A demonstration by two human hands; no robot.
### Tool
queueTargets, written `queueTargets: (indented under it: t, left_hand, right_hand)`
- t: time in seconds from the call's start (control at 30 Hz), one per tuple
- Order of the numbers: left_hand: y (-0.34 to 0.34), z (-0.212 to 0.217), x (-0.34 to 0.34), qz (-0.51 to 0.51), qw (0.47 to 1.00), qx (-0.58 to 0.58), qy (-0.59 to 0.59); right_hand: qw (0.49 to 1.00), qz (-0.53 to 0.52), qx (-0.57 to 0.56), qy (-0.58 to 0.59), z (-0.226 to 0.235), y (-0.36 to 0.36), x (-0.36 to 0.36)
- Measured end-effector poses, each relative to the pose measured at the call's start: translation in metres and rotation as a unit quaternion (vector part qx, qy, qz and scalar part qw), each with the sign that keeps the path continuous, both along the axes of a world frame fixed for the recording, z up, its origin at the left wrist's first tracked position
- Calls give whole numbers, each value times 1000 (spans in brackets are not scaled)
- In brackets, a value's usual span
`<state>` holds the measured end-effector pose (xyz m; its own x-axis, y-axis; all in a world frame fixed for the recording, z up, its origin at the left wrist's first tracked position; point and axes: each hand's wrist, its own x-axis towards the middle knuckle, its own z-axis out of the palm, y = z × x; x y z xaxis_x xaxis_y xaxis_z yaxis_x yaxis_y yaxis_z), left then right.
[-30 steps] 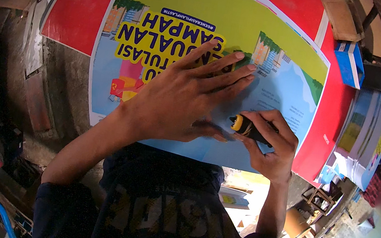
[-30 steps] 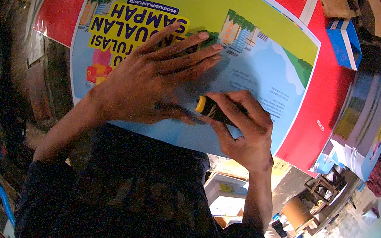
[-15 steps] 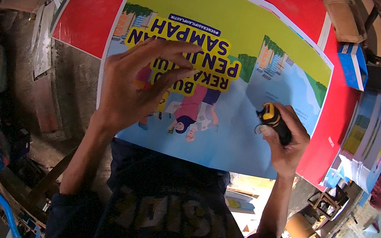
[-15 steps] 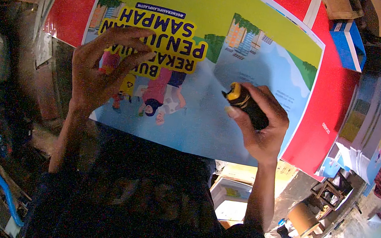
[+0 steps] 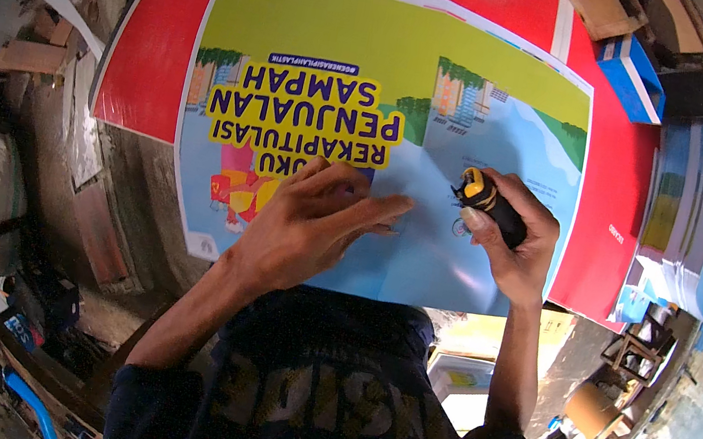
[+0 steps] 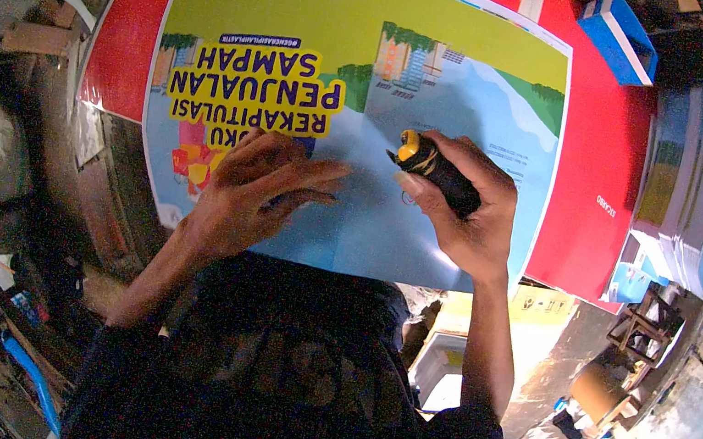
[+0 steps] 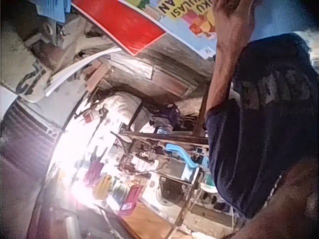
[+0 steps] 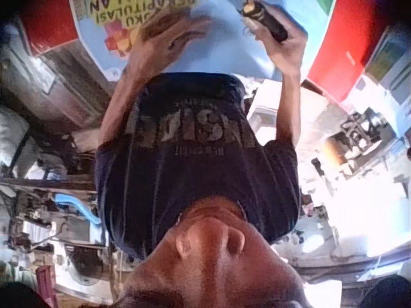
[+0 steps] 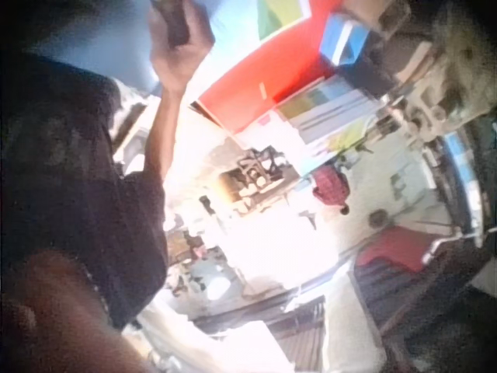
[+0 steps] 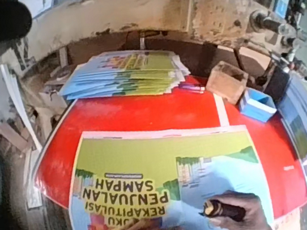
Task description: The person applies adhesive using a handheld applicator to the inner grids of book cover sheets, folding the sheets and stacking them onto a pile in a workshop environment.
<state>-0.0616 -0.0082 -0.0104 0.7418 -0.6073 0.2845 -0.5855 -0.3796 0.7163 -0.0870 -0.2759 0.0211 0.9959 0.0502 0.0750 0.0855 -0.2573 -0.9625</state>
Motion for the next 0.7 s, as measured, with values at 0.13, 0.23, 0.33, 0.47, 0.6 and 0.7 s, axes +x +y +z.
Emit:
queueTargets:
  t: [0.13, 0.23, 0.33, 0.47, 0.6, 0.7]
  left_hand:
    - [-8, -7, 15, -76, 997, 29, -14]
    - [-14, 0, 17, -44, 992, -1, 121]
    - [-15, 9, 41, -69, 997, 13, 25]
    - [-35, 40, 61, -26, 1000, -7, -14]
    - [-58, 65, 62, 60, 997, -54, 8]
    - [-19, 78, 28, -22, 990, -25, 133]
  right_hand:
    - [998, -10, -54, -34, -10, -17, -5]
    - [999, 7, -12, -47, -20, -20, -5]
    - [995, 22, -20, -100, -3, -11, 5]
    - [997, 15, 7, -80, -3, -9, 8]
    - [995, -89, 31, 8, 2, -12, -8]
    - [980, -126, 149, 37, 11, 3, -2]
